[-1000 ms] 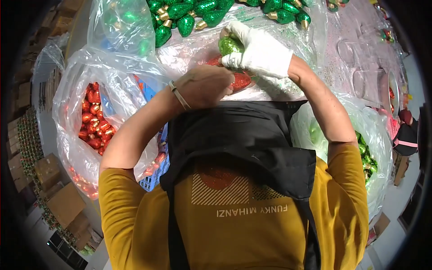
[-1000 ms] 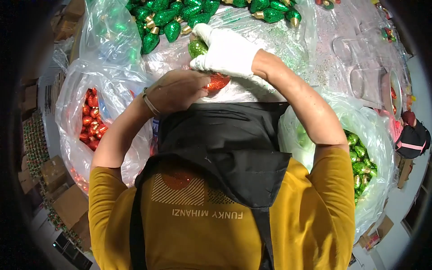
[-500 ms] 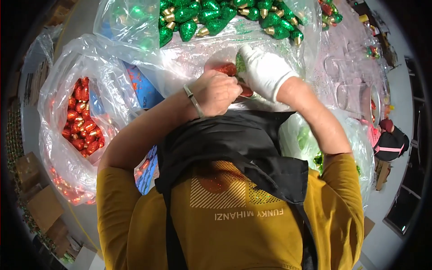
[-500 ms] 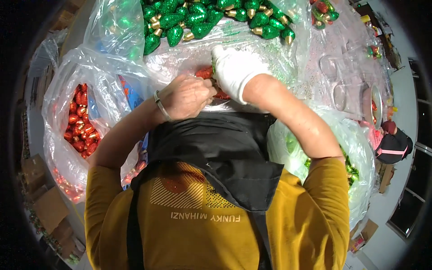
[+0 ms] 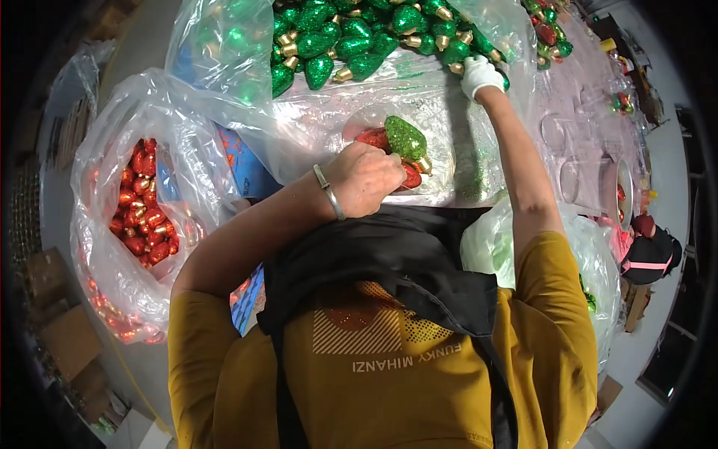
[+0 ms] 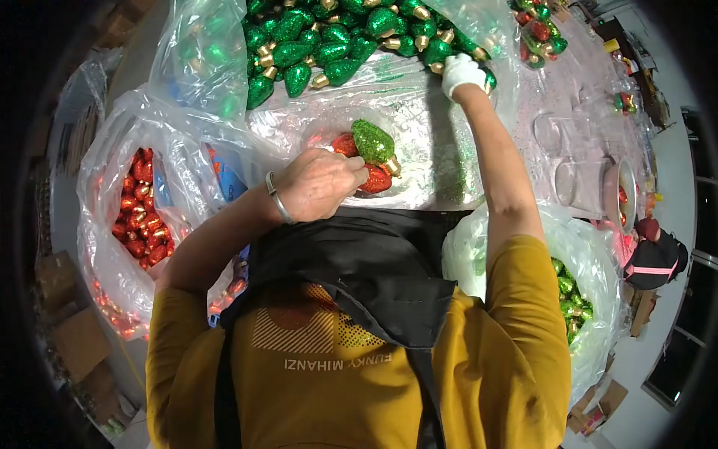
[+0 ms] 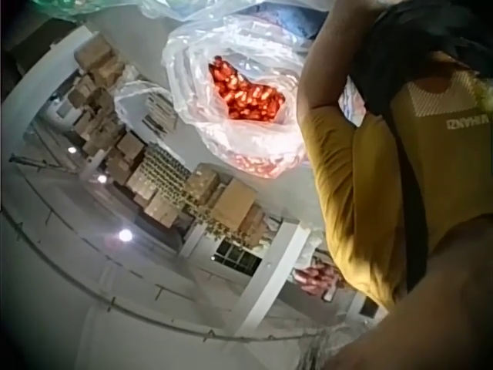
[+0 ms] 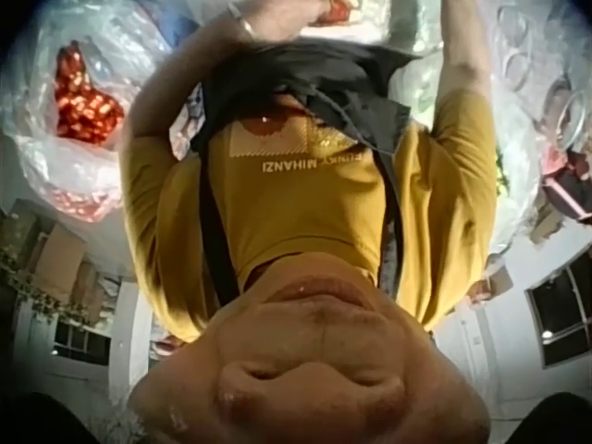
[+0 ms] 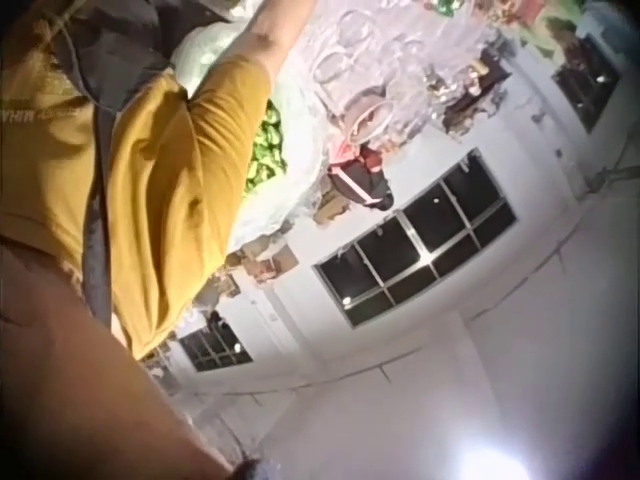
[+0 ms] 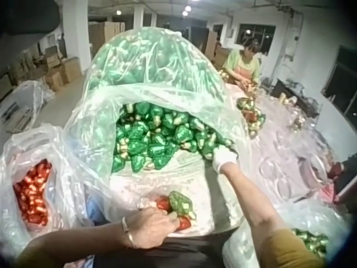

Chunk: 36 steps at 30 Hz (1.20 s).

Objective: Sorting and packing Christmas ornaments into plastic bags at a packaging table.

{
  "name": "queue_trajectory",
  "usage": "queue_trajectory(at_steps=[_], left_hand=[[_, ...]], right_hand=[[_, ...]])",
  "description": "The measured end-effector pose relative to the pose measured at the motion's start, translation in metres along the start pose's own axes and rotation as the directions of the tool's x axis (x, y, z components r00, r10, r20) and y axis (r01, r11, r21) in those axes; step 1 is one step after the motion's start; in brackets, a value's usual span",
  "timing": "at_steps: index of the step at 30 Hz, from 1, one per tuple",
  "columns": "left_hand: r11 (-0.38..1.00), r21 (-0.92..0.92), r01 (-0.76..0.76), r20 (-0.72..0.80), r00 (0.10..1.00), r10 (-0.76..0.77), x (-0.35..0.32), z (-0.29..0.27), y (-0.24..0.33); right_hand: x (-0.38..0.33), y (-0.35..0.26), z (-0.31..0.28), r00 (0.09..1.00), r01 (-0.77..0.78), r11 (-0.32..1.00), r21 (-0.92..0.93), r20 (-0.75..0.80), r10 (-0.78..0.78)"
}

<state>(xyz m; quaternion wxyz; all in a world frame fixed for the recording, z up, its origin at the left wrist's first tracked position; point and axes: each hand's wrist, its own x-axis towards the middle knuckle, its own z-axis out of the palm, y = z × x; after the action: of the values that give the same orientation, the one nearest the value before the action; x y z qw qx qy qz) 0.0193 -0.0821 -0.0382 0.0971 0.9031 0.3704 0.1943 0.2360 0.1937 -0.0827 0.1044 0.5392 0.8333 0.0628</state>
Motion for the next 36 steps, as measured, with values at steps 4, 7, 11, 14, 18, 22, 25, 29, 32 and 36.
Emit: queue_trajectory(at_steps=[4,7,11,14,18,22,25,29,32,36], left_hand=[[1.0,-0.016,0.003,-0.02,1.0,-0.003,0.003,-0.002,0.002],[0.997,-0.024,0.075,0.109,0.991,-0.072,-0.003,-0.008,0.008],[0.998,-0.054,-0.024,-0.021,1.0,0.023,0.0,-0.005,0.003],[0.999,-0.053,0.009,0.093,0.996,-0.004,0.002,-0.003,0.007],[0.998,0.023,0.055,0.15,0.987,-0.057,0.004,-0.01,0.014],[0.999,-0.048,0.008,0.043,0.999,-0.006,0.002,-0.008,0.014],[0.996,0.029,0.087,0.173,0.981,-0.091,0.001,-0.009,0.024],[0.975,0.206,0.088,0.27,0.952,-0.143,0.007,-0.022,0.036],[0.961,0.271,0.063,0.265,0.954,-0.137,0.006,-0.023,0.035],[0.973,0.226,0.04,0.192,0.978,-0.084,0.004,-0.019,0.031]], right_hand=[[-0.014,0.001,-0.021,0.99,0.065,0.973,0.22,-0.136,-0.036],[-0.087,-0.037,-0.115,0.948,0.32,0.488,0.812,-0.278,-0.158],[-0.138,-0.074,-0.129,0.701,0.618,0.292,0.73,-0.343,-0.625],[-0.143,-0.091,-0.125,0.64,0.741,0.471,0.479,-0.291,-0.711],[-0.148,-0.104,-0.125,0.698,0.698,0.568,0.436,-0.24,-0.674],[-0.162,-0.106,-0.117,0.821,0.51,0.4,0.762,-0.293,-0.489],[-0.166,-0.104,-0.109,0.909,0.226,0.093,0.97,-0.176,-0.378],[-0.162,-0.103,-0.1,0.94,0.212,0.307,0.928,-0.108,-0.323],[-0.163,-0.11,-0.101,0.94,-0.013,0.442,0.897,0.162,-0.3],[-0.158,-0.112,-0.113,0.932,0.198,0.668,0.718,0.073,-0.355]])
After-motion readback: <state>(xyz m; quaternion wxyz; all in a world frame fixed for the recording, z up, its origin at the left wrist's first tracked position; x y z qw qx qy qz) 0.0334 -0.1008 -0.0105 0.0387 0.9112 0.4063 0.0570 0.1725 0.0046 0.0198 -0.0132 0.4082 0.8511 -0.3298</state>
